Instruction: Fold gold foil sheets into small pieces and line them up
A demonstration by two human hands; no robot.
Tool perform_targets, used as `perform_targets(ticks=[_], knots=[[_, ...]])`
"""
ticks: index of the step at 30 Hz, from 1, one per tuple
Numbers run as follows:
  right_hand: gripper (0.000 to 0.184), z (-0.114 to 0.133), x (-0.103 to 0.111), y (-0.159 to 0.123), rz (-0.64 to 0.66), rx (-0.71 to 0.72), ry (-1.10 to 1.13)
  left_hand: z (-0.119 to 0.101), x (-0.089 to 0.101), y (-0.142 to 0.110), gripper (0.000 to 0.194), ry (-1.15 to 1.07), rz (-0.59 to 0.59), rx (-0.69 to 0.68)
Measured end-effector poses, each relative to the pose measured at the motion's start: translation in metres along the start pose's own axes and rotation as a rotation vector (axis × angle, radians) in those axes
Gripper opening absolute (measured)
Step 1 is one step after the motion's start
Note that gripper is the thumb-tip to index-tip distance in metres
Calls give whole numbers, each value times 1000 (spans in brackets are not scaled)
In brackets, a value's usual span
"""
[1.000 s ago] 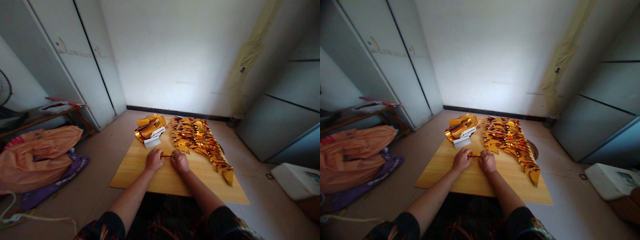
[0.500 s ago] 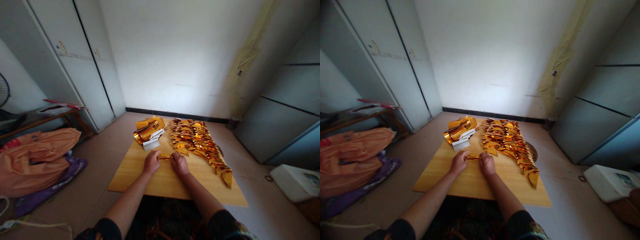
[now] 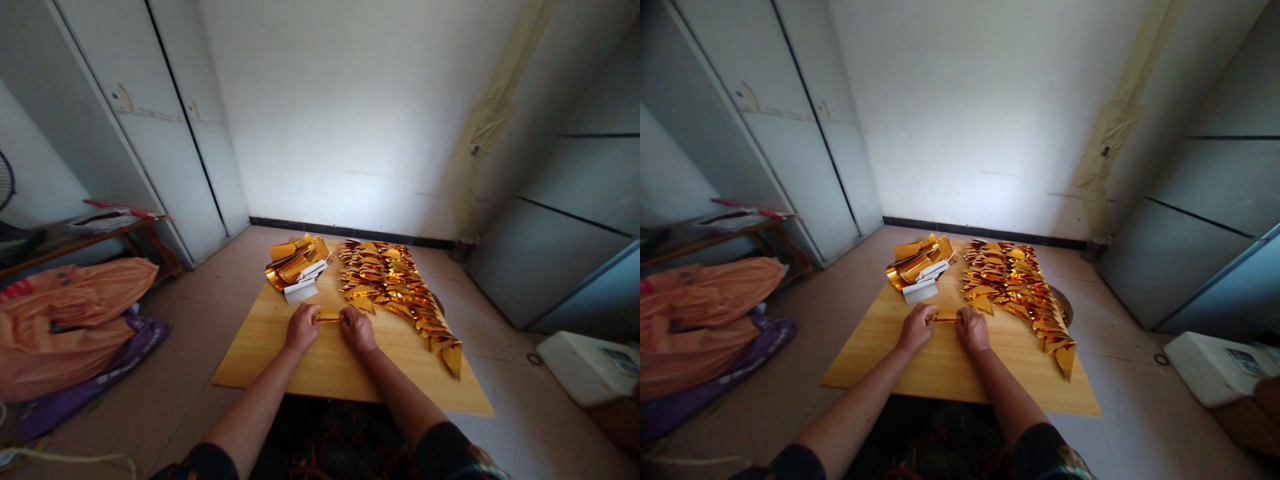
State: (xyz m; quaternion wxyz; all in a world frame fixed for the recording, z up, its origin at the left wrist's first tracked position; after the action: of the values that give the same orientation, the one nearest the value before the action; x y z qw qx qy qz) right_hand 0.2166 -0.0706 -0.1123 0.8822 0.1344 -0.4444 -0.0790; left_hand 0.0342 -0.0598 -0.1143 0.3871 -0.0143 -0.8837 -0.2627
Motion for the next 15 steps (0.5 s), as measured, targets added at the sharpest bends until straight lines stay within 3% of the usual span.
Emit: perform_targets(ticks=[15], knots=[[15,-12,-6,1,-107,4,314,8,-4,-1,57,-55,-82,-84]])
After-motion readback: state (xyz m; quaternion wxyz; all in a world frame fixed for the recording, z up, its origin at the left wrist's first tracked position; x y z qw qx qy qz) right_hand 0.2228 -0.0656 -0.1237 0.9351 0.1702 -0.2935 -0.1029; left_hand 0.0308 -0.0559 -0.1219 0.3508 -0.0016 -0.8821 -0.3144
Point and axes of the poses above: each hand's wrist, its own y-axis towards the middle knuckle, its own x-axis out of the back of the hand, z = x × y, the point moved 1 cm from there along y, towards the middle knuckle, and after that the axes turned 10 degrees about -x, right-handed, at the moved point
